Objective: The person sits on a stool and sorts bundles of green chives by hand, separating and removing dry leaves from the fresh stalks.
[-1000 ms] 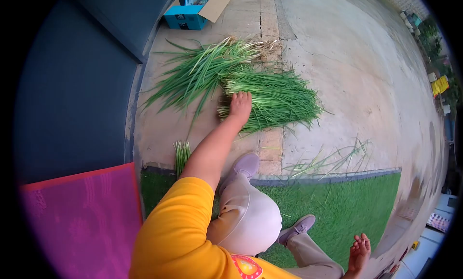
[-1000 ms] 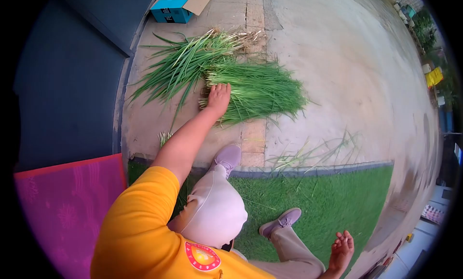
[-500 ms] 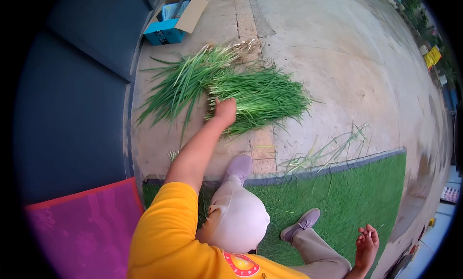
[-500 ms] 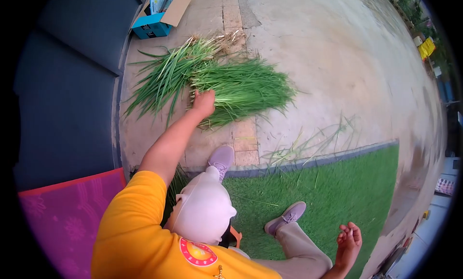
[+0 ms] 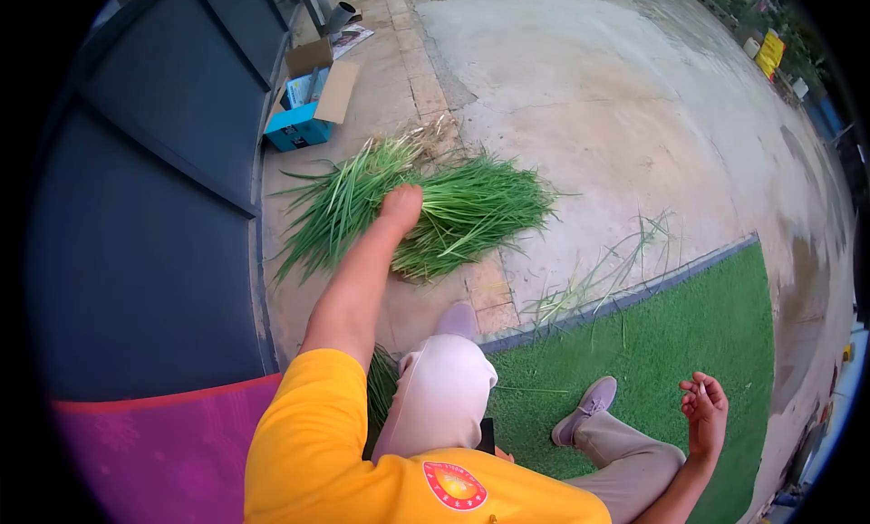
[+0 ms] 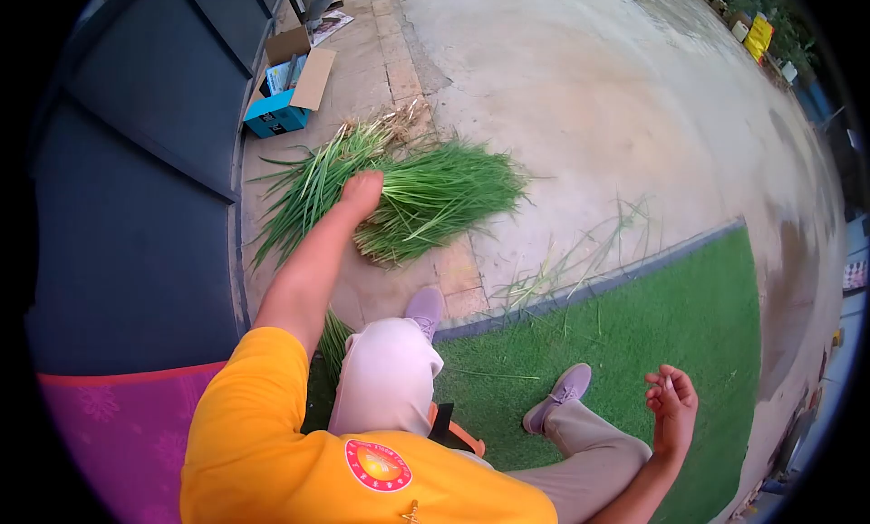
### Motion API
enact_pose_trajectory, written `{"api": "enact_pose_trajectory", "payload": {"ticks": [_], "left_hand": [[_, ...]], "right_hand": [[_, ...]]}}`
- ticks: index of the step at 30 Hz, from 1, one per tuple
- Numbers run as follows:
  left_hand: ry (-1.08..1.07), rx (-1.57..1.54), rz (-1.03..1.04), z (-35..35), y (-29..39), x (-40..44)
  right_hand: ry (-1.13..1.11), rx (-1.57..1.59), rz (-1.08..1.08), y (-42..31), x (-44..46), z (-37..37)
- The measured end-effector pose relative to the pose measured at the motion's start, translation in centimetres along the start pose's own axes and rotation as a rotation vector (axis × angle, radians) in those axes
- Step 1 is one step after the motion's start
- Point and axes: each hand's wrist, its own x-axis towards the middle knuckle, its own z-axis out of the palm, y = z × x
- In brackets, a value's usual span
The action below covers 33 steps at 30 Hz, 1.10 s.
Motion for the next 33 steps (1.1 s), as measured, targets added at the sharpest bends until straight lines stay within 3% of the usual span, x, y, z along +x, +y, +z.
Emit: {"api": "enact_pose_trajectory", "payload": {"ticks": [7,9,13,19,21,23,29,33], "left_hand": [[0.081,0.013,0.155,-8.1,-2.1,2.2],[-0.014,0.071,0.187,-10.6,-2.7,2.8],[0.209,0.092,0.217,-15.7,-1.8,2.9],[0.278,0.255,0.254,-22.2,-2.2,3.9],[0.310,0.277,0.306,-25.3,-1.6,3.5],[0.288,0.317,0.321,-28.6,-0.7,3.0],[0.228,0.427,0.514,-39.1,6.7,-3.6],[0.170,0.357,0.675,-43.6,12.3,-9.0]], "right_hand": [[-0.023,0.028,-0.034,-0.7,-0.5,0.0],[-0.048,0.033,-0.077,-0.6,-0.7,0.0],[-0.044,0.026,-0.086,-0.7,-0.8,-0.3],[-0.036,-0.071,-0.083,-0.2,-0.2,0.6],[-0.076,-0.127,-0.174,0.3,0.8,1.5],[-0.088,-0.178,-0.409,-0.7,1.3,4.2],[-0.282,-0.490,-1.054,-11.8,-1.5,14.4],[-0.408,-0.481,-1.137,-14.7,-0.5,18.1]]}}
